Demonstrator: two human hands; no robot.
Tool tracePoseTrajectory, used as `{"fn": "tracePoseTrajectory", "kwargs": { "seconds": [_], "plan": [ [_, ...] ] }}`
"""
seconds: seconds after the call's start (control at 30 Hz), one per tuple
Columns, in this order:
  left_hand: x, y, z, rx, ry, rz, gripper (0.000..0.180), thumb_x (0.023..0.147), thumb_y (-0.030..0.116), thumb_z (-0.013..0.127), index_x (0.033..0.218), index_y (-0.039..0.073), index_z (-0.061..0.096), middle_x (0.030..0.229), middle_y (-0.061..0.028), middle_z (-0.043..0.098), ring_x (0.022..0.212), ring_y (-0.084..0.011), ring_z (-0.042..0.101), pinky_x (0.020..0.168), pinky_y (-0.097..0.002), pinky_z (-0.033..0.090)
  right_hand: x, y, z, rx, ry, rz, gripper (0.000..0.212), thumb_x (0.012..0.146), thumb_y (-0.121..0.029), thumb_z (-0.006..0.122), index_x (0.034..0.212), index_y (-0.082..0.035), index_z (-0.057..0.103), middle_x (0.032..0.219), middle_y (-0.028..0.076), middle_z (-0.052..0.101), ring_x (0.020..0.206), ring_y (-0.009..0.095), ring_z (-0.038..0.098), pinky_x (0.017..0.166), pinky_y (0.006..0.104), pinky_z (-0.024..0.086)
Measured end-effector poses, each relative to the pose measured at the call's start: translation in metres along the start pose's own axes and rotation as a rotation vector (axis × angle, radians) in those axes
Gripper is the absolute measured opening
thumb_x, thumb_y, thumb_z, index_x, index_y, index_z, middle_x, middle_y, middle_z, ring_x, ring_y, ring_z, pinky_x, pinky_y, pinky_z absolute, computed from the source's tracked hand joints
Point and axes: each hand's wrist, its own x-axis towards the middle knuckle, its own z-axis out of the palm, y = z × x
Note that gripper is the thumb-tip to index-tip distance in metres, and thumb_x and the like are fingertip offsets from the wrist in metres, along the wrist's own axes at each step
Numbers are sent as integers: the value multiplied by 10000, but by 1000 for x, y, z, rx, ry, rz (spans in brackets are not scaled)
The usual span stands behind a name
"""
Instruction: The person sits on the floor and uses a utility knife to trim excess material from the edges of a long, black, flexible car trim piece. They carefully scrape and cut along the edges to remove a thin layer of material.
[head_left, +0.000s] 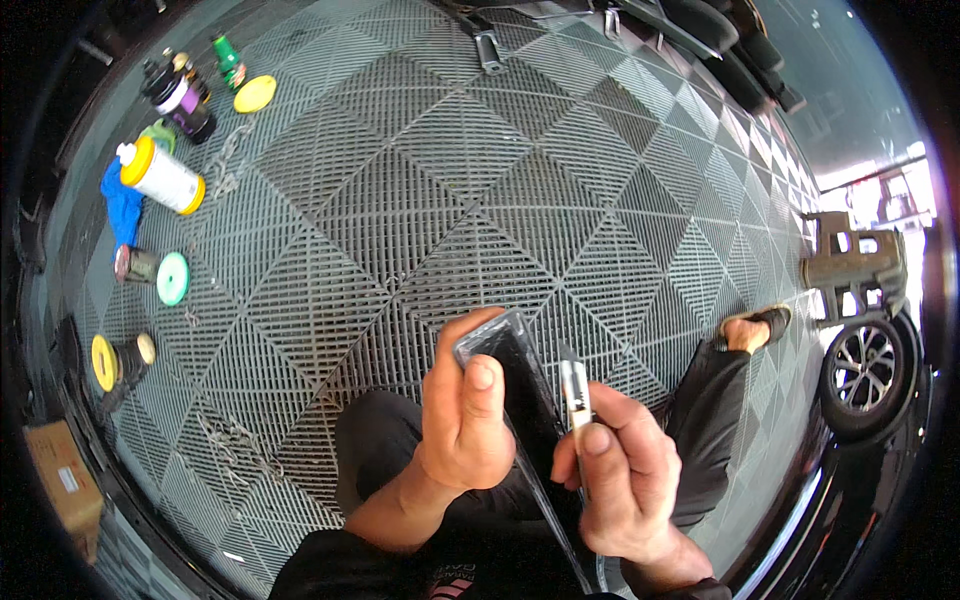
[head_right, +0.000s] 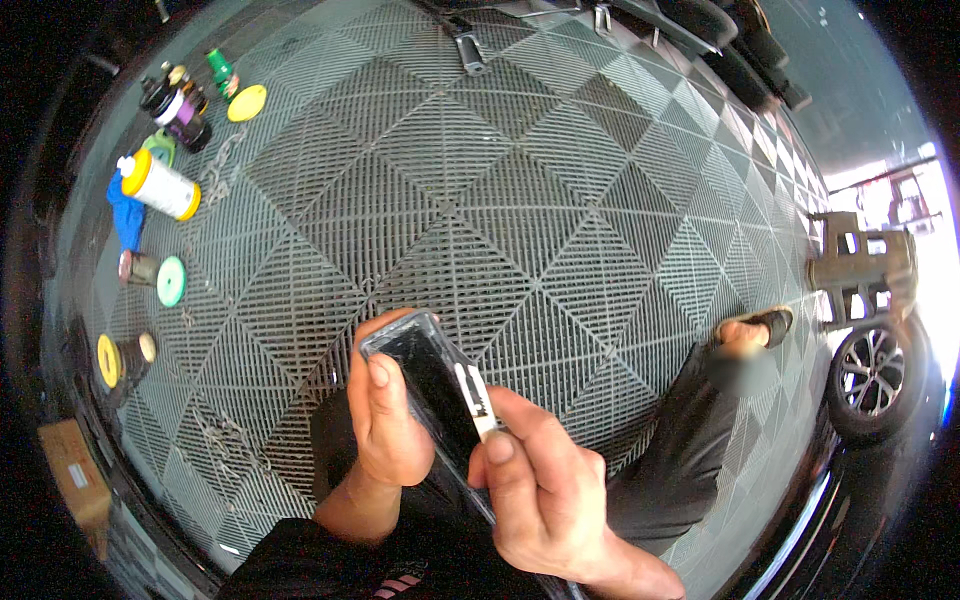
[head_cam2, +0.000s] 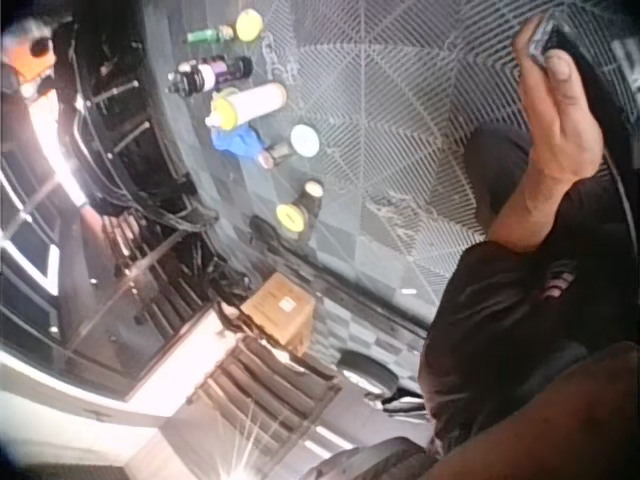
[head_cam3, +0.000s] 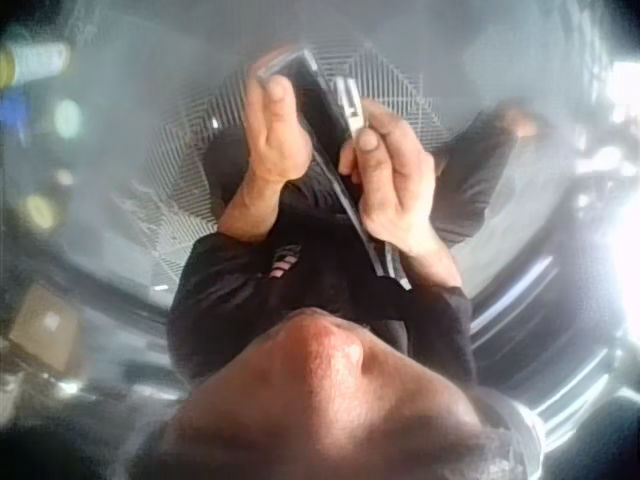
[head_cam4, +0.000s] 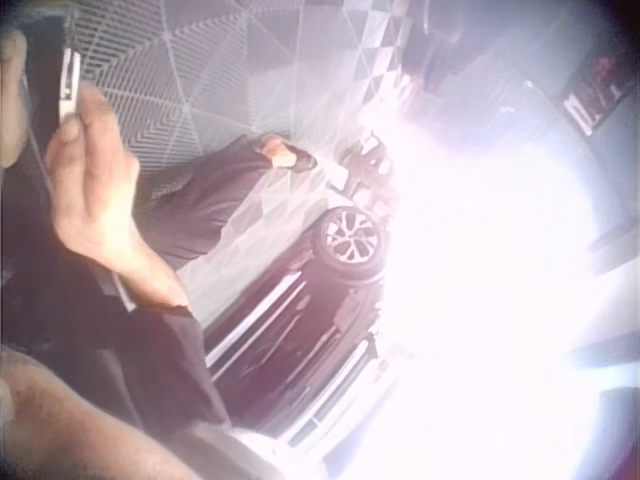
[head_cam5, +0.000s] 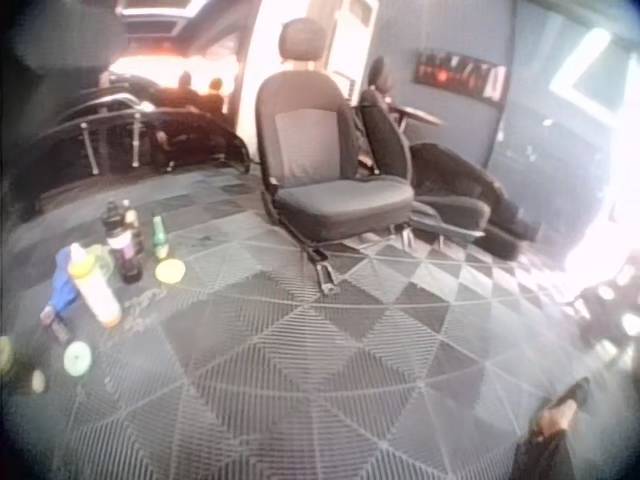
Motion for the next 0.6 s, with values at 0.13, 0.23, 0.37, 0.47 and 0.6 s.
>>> {"fn": "tracePoseTrajectory", "kwargs": {
  "seconds": [0.13, 0.23, 0.37, 0.47, 0.6],
  "plan": [
    [0, 7, 9, 24, 8, 46, 481, 1059, 392, 406, 1239, -42, 508, 1060, -116, 612, 904, -148, 582, 828, -303, 489, 0, 14, 10, -247, 126, -125, 344, 933, -32, 607, 1247, 100, 554, 690, 101, 629, 489, 194, 571, 490, 309, 480],
    [0, 4, 8, -19, -44, 116, 343, 1022, 147, 441, 1229, -120, 493, 988, -164, 643, 825, -176, 600, 738, -303, 506, 8, 19, 19, -218, 156, -293, 372, 891, -90, 711, 1205, 65, 585, 802, 117, 678, 487, 213, 546, 498, 326, 502],
    [-2, 4, 10, -43, 2, 110, 333, 1020, 132, 438, 1220, -126, 501, 998, -178, 642, 823, -168, 602, 733, -303, 511, 16, 17, 17, -413, 183, -363, 363, 866, -89, 723, 1192, 30, 616, 833, 97, 684, 525, 201, 561, 497, 329, 490],
    [-5, 6, 10, 1, -2, 10, 388, 1043, 290, 401, 1212, -43, 506, 995, -120, 629, 878, -154, 593, 802, -300, 498, 16, 19, 18, -476, 196, -377, 424, 828, -98, 747, 1222, 17, 640, 802, 73, 665, 514, 183, 534, 463, 323, 439],
    [-4, 5, 10, 27, 0, 13, 394, 1047, 293, 389, 1215, -42, 510, 997, -113, 629, 869, -146, 590, 791, -289, 492, 13, 21, 17, -487, 169, -379, 427, 832, -36, 717, 1245, 44, 638, 693, 71, 583, 504, 165, 491, 475, 301, 423]
  ]
}}
